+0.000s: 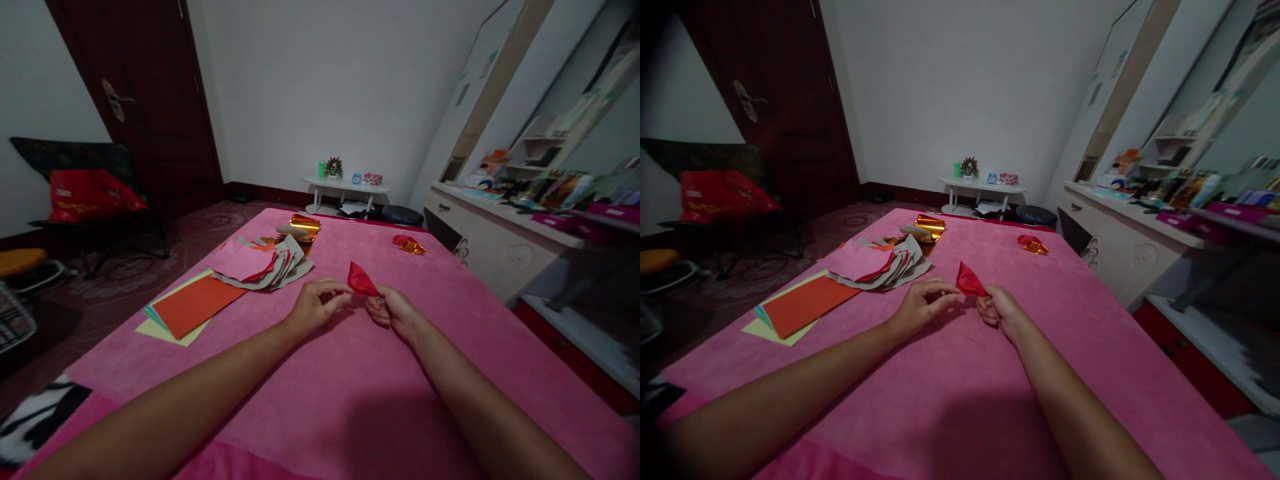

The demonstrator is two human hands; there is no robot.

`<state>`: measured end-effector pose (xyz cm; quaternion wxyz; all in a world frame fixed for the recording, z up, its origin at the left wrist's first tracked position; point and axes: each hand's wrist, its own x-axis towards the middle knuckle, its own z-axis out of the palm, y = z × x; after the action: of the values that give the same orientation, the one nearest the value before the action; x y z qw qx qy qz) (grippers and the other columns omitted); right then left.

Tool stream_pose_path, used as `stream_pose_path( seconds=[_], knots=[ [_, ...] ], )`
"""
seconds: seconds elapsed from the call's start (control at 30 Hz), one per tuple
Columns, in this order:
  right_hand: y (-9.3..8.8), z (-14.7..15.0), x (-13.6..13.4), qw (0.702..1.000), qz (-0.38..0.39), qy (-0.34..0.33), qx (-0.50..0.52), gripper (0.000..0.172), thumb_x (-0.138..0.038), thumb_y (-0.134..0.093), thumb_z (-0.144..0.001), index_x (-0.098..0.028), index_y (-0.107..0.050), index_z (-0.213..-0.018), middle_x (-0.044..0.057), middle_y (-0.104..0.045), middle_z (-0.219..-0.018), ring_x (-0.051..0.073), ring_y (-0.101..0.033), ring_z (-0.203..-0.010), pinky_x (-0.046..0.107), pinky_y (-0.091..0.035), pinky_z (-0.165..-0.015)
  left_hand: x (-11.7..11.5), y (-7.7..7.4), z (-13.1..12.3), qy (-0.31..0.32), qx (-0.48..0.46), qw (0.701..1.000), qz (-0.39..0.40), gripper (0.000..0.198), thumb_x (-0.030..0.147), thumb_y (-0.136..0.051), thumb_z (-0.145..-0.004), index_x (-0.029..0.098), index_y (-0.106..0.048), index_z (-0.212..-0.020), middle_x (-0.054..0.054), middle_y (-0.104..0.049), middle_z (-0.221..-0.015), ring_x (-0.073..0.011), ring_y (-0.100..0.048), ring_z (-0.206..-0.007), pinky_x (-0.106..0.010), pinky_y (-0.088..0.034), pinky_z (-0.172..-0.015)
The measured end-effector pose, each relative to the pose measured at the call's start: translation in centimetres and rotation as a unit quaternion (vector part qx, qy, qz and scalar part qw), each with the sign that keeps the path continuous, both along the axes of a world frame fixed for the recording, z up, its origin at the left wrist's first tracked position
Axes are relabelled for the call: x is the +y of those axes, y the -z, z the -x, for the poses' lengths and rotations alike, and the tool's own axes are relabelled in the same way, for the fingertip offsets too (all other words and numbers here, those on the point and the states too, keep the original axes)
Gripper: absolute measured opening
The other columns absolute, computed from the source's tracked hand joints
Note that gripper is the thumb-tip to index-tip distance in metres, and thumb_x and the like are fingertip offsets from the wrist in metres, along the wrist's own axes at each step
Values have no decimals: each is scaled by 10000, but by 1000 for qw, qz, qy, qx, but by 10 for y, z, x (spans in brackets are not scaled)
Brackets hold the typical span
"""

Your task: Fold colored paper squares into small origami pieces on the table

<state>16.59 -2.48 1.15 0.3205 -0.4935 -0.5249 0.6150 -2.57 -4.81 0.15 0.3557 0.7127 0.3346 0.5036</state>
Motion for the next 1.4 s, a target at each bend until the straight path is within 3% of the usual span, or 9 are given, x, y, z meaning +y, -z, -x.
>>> stream_pose_path(
  seconds=[0.1,0.2,0.4,0.63,0.87,1.13,1.27,1.4],
  knots=[
    [-2,-3,-1,1000,12,-19,14,310,-268,-350,-750,-205,-382,-448,-55,-275,-342,71,-167,-295,203,-144,-325,-1,-1,0,-6,14,999,-32,234,312,-610,-817,163,-723,-957,-60,-645,-783,-122,-548,-663,-228,-421,-617],
    [-1,-1,-3,1000,8,-17,23,333,-277,-354,-779,-196,-405,-461,-47,-315,-360,74,-230,-303,204,-193,-341,1,0,0,-19,14,1000,-12,239,318,-624,-807,155,-726,-950,-58,-636,-764,-110,-528,-620,-223,-417,-577],
    [4,7,-7,1000,-10,25,0,456,-485,-425,-843,-145,-576,-579,4,-523,-463,87,-447,-392,206,-351,-426,6,4,-3,-52,-26,997,49,287,353,-700,-730,127,-728,-906,-83,-659,-821,-109,-544,-607,-222,-429,-538],
    [10,16,-10,998,-49,20,-27,588,-608,-416,-836,-120,-648,-607,26,-577,-469,69,-478,-388,185,-303,-421,11,10,-3,-52,-41,995,70,238,353,-687,-732,116,-713,-742,-57,-656,-711,-121,-546,-612,-226,-413,-548],
    [10,16,-11,997,-61,3,-51,648,-632,-374,-842,-119,-639,-548,33,-563,-428,75,-473,-379,195,-295,-427,11,3,-2,-28,-60,992,105,232,337,-658,-737,114,-681,-676,-40,-627,-650,-118,-531,-591,-216,-392,-526],
    [10,24,-16,994,-92,7,-59,607,-575,-369,-871,-119,-645,-581,29,-576,-458,64,-471,-401,188,-307,-450,11,6,-3,-17,-72,986,149,271,365,-667,-718,105,-649,-644,-13,-600,-588,-101,-503,-544,-223,-372,-529],
    [11,24,-16,993,-102,46,-36,472,-538,-486,-825,-131,-628,-631,3,-566,-479,63,-450,-393,188,-292,-427,15,10,0,-9,-84,985,149,258,338,-668,-712,111,-612,-602,17,-539,-540,-79,-441,-511,-222,-342,-528],
    [12,21,-16,992,-115,60,-11,373,-489,-586,-771,-143,-605,-634,-14,-549,-480,66,-434,-402,193,-295,-424,18,14,1,28,-116,980,157,227,300,-686,-694,112,-594,-608,-6,-585,-599,-95,-494,-560,-239,-379,-586]
  ],
)
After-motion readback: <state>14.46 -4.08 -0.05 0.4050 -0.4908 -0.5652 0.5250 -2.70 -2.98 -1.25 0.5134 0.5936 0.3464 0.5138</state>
